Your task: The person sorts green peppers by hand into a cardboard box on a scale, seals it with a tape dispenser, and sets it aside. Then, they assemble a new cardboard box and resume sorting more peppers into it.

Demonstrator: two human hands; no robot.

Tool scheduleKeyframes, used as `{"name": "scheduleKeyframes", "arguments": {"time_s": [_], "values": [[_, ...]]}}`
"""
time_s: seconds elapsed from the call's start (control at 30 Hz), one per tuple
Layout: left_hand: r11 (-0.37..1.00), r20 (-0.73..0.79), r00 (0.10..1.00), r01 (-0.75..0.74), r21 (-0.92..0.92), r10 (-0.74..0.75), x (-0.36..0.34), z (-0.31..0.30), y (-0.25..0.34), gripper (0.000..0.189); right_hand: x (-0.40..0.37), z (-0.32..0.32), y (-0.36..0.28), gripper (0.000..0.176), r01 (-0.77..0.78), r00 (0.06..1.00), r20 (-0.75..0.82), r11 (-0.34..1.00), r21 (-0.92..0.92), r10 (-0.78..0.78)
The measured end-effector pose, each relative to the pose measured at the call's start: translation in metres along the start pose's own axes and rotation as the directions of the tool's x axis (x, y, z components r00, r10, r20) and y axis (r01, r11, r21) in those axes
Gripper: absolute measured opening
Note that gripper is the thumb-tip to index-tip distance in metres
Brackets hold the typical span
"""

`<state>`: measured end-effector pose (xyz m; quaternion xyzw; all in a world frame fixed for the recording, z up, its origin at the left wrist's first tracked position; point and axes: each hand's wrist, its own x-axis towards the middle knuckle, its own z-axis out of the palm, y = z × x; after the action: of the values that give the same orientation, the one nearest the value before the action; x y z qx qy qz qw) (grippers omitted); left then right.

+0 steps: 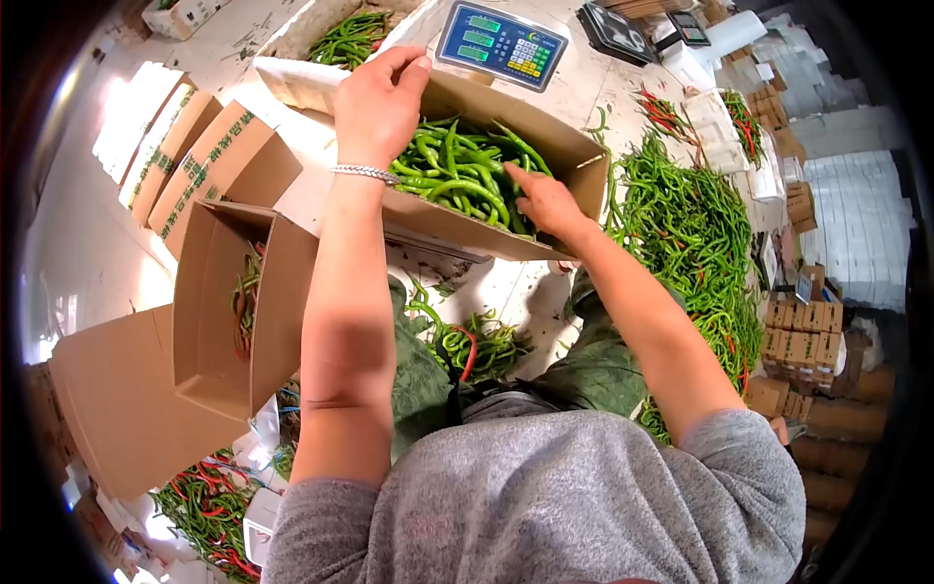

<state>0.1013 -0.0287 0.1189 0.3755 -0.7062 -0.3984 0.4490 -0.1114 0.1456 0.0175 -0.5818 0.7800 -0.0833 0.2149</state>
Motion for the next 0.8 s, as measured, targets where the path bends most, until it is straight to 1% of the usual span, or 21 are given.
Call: {"name": "scheduleKeyframes", "arguments": {"time_s": [0.03,0.07,0.17,0.2,0.3,0.33,0.37,0.43,0.47,0.5,0.57,0.7,0.73,0.77,0.8], "values": [[1.000,-0.021,1.000,-0.006,0.018,0.007,0.000,-0.005,-0.002,0.025,-0.001,-0.012,-0.006,0.064,-0.124,0.991,0.056,0.987,0.102,0.119],[0.999,-0.028,0.999,-0.027,0.030,0.027,0.002,-0.006,0.000,0.025,-0.001,-0.013,0.004,0.069,-0.114,0.993,0.041,0.975,0.191,0.108],[0.999,-0.019,1.000,0.011,-0.031,-0.012,0.003,-0.005,0.004,0.025,0.000,0.026,0.052,0.070,0.153,0.988,-0.032,0.987,0.052,-0.151],[1.000,-0.036,0.999,-0.010,-0.013,0.010,0.003,-0.003,0.002,0.025,-0.001,0.023,0.043,0.070,0.055,0.993,0.104,0.996,-0.069,-0.047],[0.999,-0.007,1.000,0.020,-0.034,-0.021,-0.001,-0.004,0.007,0.026,-0.002,0.002,0.006,0.067,-0.084,0.966,0.206,0.942,-0.326,0.157],[0.999,0.003,0.999,0.034,-0.026,-0.034,-0.001,-0.005,0.007,0.026,-0.004,0.003,0.004,0.060,-0.047,0.991,0.103,0.937,-0.347,0.087],[0.999,-0.015,0.999,0.033,-0.016,-0.034,-0.001,-0.006,0.006,0.026,-0.004,0.000,0.000,0.058,-0.019,0.998,0.043,0.945,-0.327,0.035],[1.000,-0.043,0.999,0.026,0.003,-0.026,0.001,-0.007,0.004,0.026,-0.001,-0.005,-0.011,0.054,0.031,0.994,-0.088,0.957,-0.289,-0.059],[1.000,-0.059,0.998,0.024,0.014,-0.023,0.002,-0.005,0.000,0.027,0.002,-0.003,-0.012,0.049,0.062,0.987,-0.124,0.957,-0.283,-0.101],[1.000,-0.048,0.999,0.023,0.017,-0.022,0.003,-0.005,0.003,0.027,0.004,-0.003,-0.014,0.050,0.098,0.991,-0.055,0.951,-0.295,-0.119],[0.999,-0.026,0.999,0.029,0.027,-0.028,0.001,-0.006,0.007,0.027,0.007,0.018,-0.005,0.053,0.025,0.999,0.029,0.951,-0.309,-0.016],[0.999,-0.008,0.999,0.031,0.039,-0.031,0.000,-0.007,0.008,0.028,0.009,0.021,-0.001,0.057,0.029,1.000,0.012,0.949,-0.313,-0.026],[0.999,-0.005,0.999,0.039,0.025,-0.038,0.001,-0.007,0.007,0.028,0.012,0.017,-0.003,0.047,0.011,1.000,-0.001,0.943,-0.333,-0.012],[0.999,-0.006,0.999,0.051,0.012,-0.051,0.000,-0.007,0.005,0.028,0.013,0.012,-0.005,0.036,0.021,0.997,-0.066,0.947,-0.322,-0.045],[0.999,-0.012,1.000,0.026,0.048,-0.026,0.001,-0.007,0.003,0.028,0.014,0.002,-0.016,0.026,0.038,0.989,-0.123,0.950,-0.311,-0.080]]}}
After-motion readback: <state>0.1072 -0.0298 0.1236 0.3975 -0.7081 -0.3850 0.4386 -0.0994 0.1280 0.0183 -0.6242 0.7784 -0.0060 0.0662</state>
